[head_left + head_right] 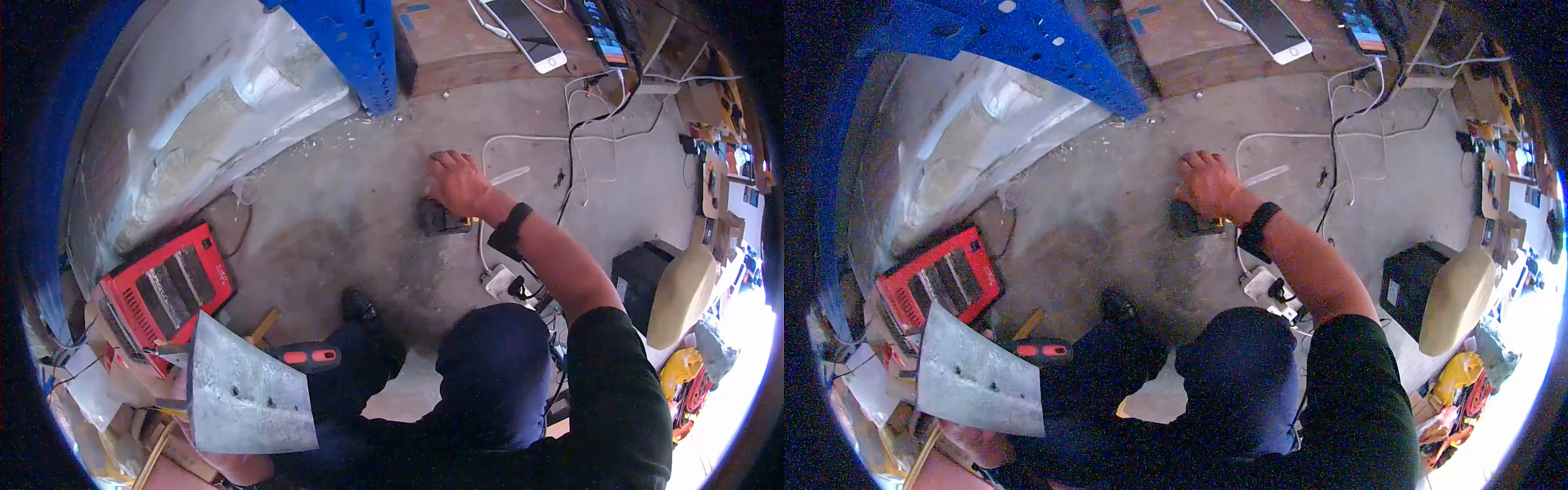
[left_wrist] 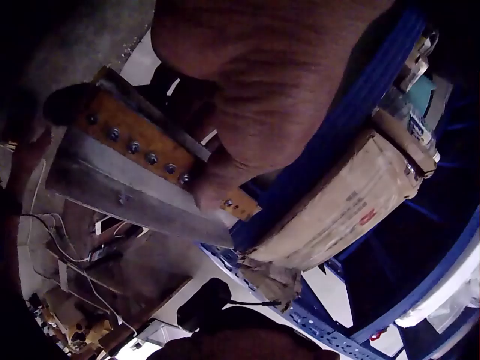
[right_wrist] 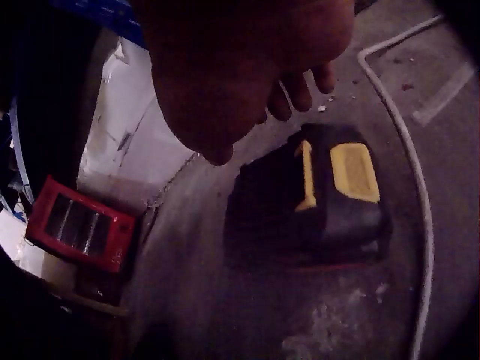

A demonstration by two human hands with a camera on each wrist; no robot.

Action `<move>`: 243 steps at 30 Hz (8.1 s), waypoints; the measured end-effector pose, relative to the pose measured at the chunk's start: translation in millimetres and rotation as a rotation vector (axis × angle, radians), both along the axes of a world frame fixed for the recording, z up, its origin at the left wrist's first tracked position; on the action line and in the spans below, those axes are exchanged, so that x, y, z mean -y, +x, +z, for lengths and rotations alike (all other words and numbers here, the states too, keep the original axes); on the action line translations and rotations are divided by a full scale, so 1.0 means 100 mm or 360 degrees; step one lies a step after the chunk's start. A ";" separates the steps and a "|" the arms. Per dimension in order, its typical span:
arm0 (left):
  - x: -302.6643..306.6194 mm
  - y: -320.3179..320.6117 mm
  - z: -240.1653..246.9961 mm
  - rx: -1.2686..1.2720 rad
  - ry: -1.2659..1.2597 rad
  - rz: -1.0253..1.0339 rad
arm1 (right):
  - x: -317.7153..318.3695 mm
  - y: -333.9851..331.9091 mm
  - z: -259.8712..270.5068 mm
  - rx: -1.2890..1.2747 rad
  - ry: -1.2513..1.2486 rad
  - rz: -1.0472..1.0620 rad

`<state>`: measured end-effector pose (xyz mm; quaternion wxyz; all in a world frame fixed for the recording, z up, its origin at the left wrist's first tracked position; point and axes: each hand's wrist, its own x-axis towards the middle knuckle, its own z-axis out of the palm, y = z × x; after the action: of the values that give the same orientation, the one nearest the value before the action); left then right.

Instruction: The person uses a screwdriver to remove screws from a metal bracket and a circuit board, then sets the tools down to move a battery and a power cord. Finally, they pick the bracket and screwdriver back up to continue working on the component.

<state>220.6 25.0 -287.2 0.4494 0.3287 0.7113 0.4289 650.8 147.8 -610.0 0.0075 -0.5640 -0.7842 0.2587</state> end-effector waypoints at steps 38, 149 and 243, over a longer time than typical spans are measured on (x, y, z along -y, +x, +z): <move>-0.15 0.12 0.11 -0.0267 0.0066 0.0016 | -0.80 -0.36 -0.15 0.0458 -0.0116 0.0163; -0.64 0.52 -0.02 0.0001 0.0133 -0.0244 | 0.76 0.98 0.40 -0.2215 -0.1273 -0.1953; -1.02 1.39 -0.31 0.1133 -0.0094 -0.0929 | 0.45 -0.89 2.25 -0.1969 -0.1363 -0.0053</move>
<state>359.9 127.1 -318.0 0.7769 0.3345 0.4023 0.3502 561.7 103.1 -385.1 0.2306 -0.2811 -0.4590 0.8106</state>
